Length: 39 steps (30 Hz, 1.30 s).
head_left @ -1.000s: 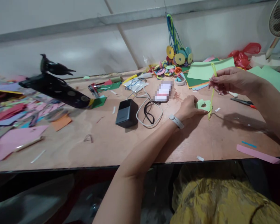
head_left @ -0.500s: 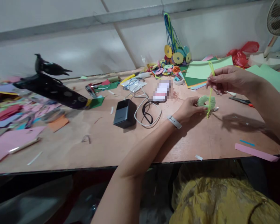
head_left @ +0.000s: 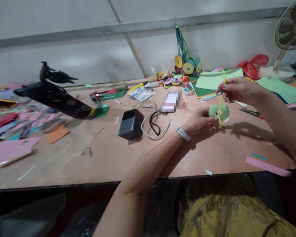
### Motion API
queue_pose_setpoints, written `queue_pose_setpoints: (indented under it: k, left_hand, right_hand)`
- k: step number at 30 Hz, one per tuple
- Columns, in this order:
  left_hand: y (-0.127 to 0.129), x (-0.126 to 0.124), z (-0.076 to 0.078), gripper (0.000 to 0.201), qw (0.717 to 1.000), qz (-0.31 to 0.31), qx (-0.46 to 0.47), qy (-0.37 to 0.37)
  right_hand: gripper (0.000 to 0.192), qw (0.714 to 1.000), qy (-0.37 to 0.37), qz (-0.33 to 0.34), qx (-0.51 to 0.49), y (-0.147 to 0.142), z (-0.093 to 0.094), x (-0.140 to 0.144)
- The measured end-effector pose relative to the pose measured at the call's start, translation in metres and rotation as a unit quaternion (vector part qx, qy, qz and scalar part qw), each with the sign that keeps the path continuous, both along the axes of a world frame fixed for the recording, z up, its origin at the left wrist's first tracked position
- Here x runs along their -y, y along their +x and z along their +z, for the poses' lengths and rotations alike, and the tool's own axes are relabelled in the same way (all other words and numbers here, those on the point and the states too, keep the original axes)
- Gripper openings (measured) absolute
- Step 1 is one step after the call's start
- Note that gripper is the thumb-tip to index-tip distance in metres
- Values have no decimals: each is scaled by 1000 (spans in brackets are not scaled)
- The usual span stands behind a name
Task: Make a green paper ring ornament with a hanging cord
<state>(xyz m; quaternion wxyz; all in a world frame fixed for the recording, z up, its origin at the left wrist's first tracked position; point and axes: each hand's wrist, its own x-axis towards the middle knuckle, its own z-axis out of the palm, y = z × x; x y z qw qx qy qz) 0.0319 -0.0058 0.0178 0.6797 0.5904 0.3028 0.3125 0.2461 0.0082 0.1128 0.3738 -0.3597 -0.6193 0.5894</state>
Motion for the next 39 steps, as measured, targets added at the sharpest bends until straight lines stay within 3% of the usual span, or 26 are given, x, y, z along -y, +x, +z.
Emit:
queue_pose_setpoints:
  k: [5,14,18,21,24,27,33,39]
  left_hand:
    - [-1,-2,-4,34,1000,0,26,-9]
    - [-3,-7,1,33,995,68,64,-33]
    - [-7,-11,2,40,996,49,69,-39]
    - [-6,-14,2,46,993,21,69,-92]
    - [2,-14,2,66,981,27,100,-165]
    - [11,-11,-2,68,971,32,116,-206]
    - [18,-4,-3,67,964,115,150,-186]
    - [16,4,6,52,976,108,161,-98]
  right_hand:
    - [29,999,25,-10,45,8,-11,-12]
    - [32,980,74,-9,183,10,-15,-15]
    - [32,976,84,17,202,7,-21,-16]
    - [34,978,92,21,188,1,-25,-15]
    - [35,976,102,24,193,-6,-28,-11]
    - [37,973,103,35,204,-12,-30,-7]
    - [42,972,118,26,203,-18,-32,-3]
    - [53,972,134,5,195,-20,-34,-3]
